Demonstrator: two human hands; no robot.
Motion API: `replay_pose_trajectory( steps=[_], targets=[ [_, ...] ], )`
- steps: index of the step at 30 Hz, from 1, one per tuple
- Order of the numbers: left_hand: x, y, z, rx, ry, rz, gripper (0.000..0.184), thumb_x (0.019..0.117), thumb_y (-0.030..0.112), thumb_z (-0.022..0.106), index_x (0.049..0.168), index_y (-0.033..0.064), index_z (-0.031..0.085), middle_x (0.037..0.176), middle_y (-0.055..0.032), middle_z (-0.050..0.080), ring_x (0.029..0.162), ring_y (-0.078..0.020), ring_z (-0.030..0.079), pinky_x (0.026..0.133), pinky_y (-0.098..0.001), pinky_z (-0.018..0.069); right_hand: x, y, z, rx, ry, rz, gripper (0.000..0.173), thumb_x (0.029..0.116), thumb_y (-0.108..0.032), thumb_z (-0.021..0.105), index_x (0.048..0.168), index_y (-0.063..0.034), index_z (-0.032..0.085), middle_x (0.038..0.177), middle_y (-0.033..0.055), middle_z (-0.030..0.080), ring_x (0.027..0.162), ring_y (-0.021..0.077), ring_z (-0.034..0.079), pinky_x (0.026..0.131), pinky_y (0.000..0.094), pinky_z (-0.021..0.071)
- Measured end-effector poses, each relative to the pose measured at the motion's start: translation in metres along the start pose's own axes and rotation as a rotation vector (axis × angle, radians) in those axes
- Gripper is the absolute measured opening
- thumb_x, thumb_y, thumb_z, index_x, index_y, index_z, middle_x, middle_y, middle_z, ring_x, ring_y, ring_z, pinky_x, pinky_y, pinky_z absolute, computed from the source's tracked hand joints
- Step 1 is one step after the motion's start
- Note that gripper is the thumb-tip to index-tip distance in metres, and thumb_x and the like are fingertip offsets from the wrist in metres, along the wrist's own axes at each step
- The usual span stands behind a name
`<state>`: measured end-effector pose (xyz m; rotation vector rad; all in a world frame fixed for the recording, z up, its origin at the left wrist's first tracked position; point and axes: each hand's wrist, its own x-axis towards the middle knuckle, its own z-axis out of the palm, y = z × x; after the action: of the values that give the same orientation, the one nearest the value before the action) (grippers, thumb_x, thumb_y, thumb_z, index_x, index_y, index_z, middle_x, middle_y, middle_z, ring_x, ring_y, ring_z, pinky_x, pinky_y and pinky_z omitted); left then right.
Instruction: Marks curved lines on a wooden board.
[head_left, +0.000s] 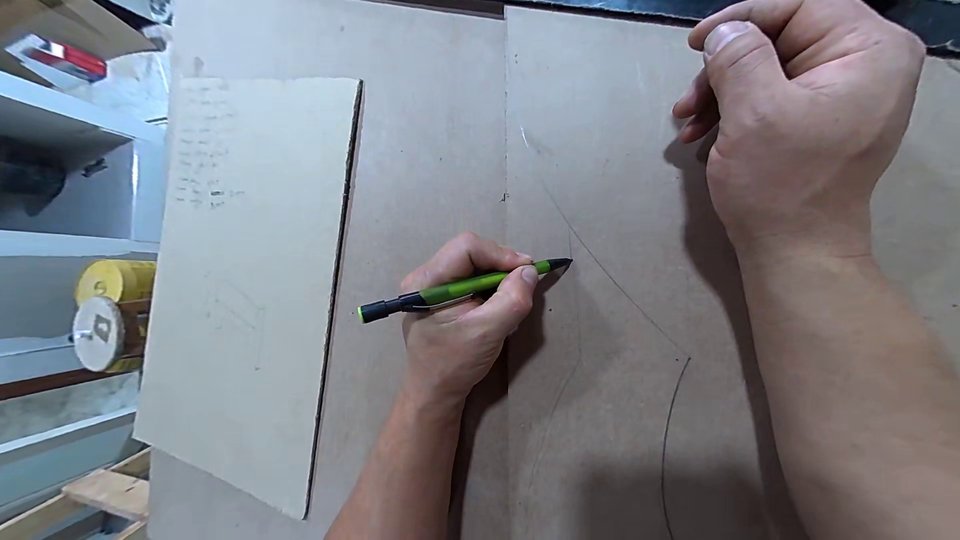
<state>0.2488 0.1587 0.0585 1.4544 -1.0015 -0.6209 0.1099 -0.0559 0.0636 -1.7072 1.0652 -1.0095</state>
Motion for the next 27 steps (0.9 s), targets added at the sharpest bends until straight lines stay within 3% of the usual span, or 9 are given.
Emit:
replay_pose_trajectory(
  steps=[16,27],
  targets=[
    [-0.020,0.008,-0.001,0.046,-0.037,0.021,0.006,0.0892,0.001,0.070,0.093,0.0042,0.068,0.085,-0.0063,0.070,0.071,-0.0149,0.068,0.061,-0.0265,0.0583,0.002,0.000,0.000,-0.036,0.005,0.018,0.023,0.1043,-0.027,0.057,0.092,-0.0187,0.074,0.074,-0.0109,0.070,0.066,0.0017,0.068,0.062,0.0217,0.0585],
    [-0.037,0.012,-0.001,0.056,-0.046,0.014,0.006,0.0880,0.001,0.071,0.092,0.0048,0.069,0.085,-0.0051,0.070,0.072,-0.0142,0.068,0.061,-0.0258,0.0589,0.001,0.002,0.002,-0.050,0.035,-0.019,0.025,0.1010,-0.022,0.059,0.078,-0.0191,0.069,0.070,-0.0098,0.069,0.066,0.0031,0.068,0.063,0.0238,0.0586]
  ],
)
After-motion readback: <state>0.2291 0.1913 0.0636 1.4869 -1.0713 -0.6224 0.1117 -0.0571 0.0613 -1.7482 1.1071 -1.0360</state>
